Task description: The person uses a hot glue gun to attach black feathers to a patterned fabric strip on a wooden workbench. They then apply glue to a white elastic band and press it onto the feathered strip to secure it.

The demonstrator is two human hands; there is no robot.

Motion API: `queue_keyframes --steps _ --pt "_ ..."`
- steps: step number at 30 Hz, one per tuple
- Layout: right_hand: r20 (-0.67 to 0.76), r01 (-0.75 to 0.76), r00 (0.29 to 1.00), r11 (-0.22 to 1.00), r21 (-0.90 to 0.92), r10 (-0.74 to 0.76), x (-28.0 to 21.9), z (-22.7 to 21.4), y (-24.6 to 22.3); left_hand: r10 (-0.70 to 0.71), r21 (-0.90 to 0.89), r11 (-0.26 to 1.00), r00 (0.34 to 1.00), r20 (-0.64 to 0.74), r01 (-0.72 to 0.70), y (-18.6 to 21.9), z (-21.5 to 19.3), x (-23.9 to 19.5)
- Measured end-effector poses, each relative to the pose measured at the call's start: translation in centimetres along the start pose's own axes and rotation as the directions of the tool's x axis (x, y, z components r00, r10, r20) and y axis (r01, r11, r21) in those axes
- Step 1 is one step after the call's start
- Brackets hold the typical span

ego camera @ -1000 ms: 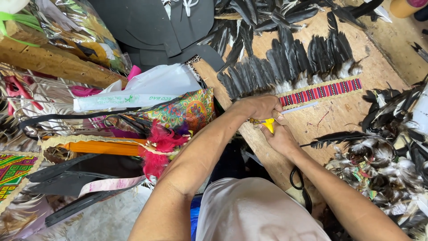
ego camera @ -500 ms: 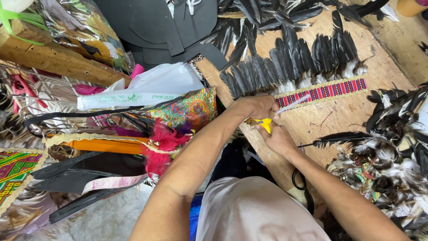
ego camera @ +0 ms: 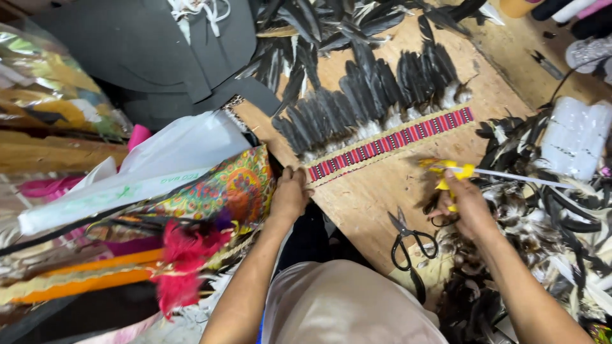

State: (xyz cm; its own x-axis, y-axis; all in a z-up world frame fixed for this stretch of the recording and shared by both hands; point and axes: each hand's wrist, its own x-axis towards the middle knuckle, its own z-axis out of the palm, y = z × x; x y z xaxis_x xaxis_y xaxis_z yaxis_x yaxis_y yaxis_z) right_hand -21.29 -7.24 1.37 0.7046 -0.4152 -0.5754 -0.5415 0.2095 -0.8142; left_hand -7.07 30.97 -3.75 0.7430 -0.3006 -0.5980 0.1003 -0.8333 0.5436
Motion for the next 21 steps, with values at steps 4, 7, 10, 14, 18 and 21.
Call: queue_keyframes --steps 4,7,10,14,18,21 --pt "-0.022 0.02 1.0 0.997 0.076 -0.018 3.3 -5.1 -4.3 0.187 -0.002 0.981 0.942 -0.279 -0.195 -6.4 5.9 4.0" --pt "-0.2 -0.015 0.978 0.971 0.238 0.064 7.6 -8.3 -5.9 0.036 -0.105 0.993 0.978 -0.206 -0.059 -5.4 5.1 3.3" --pt "-0.295 -0.102 0.931 0.929 0.355 0.215 14.4 -12.1 -5.6 0.045 -0.23 0.97 0.988 -0.145 -0.078 -5.6 5.3 3.2" --pt "-0.25 -0.198 0.935 0.955 0.221 0.251 25.1 -17.5 -3.0 0.192 0.028 0.981 0.951 -0.241 -0.191 -6.8 6.5 2.9" --pt "-0.671 -0.216 0.741 0.951 -0.221 0.013 30.9 -21.0 -2.1 0.298 0.006 0.948 0.885 -0.358 -0.317 -7.1 6.5 2.2" --pt "-0.35 0.228 0.517 0.52 -0.823 -0.781 29.3 -19.7 -1.6 0.246 -0.098 0.953 0.923 -0.295 -0.285 -7.4 6.5 2.1"
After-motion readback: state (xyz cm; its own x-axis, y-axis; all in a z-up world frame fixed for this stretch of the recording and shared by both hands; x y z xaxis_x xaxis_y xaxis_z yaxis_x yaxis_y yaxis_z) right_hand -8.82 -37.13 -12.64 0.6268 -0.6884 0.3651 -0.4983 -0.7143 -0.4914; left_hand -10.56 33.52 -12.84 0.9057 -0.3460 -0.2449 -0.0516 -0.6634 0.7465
